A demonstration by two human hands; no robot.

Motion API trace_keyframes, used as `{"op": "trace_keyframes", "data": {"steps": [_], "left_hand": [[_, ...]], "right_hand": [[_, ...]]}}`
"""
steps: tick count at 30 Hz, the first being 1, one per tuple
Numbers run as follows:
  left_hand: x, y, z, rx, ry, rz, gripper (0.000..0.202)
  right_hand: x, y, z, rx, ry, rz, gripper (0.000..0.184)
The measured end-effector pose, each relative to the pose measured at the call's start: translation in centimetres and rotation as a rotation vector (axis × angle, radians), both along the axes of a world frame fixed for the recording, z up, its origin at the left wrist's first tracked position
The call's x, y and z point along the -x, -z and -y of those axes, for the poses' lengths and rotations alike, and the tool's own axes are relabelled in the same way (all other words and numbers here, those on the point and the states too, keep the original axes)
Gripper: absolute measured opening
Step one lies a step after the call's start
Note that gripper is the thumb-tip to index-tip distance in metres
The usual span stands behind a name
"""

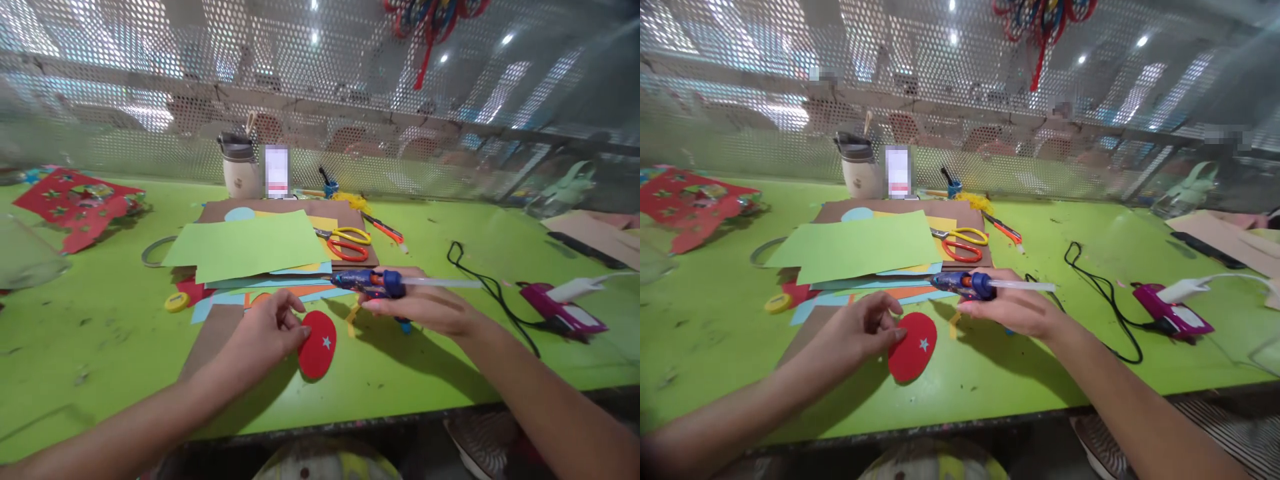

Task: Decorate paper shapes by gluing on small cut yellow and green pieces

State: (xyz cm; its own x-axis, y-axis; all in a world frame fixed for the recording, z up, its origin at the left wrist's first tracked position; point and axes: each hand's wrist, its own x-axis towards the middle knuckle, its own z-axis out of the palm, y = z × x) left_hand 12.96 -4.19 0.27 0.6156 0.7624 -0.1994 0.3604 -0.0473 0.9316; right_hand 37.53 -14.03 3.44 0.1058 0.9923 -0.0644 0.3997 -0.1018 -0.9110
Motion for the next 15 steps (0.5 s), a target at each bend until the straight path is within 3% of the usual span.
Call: {"op": "trace_keyframes", "data": {"steps": [4,9,15], "left_hand": [[0.6,0.0,0.9,-0.159,-0.033,-0.035,0.013],[0.5,-0.5,1.9,-0.221,-0.053,-0.129,0.013],[1.8,-0.5,2.5,-0.402,0.073,-0.279,0.015]], "right_hand": [[-1.0,0.2,0.7,0.019,-0.006,0.145,0.029],[-2.0,0.6,1.4,0.008,-0.057,0.190,0.036],[-2.0,1.3,1.7,0.014,-0.073,0.220,0.035]]}}
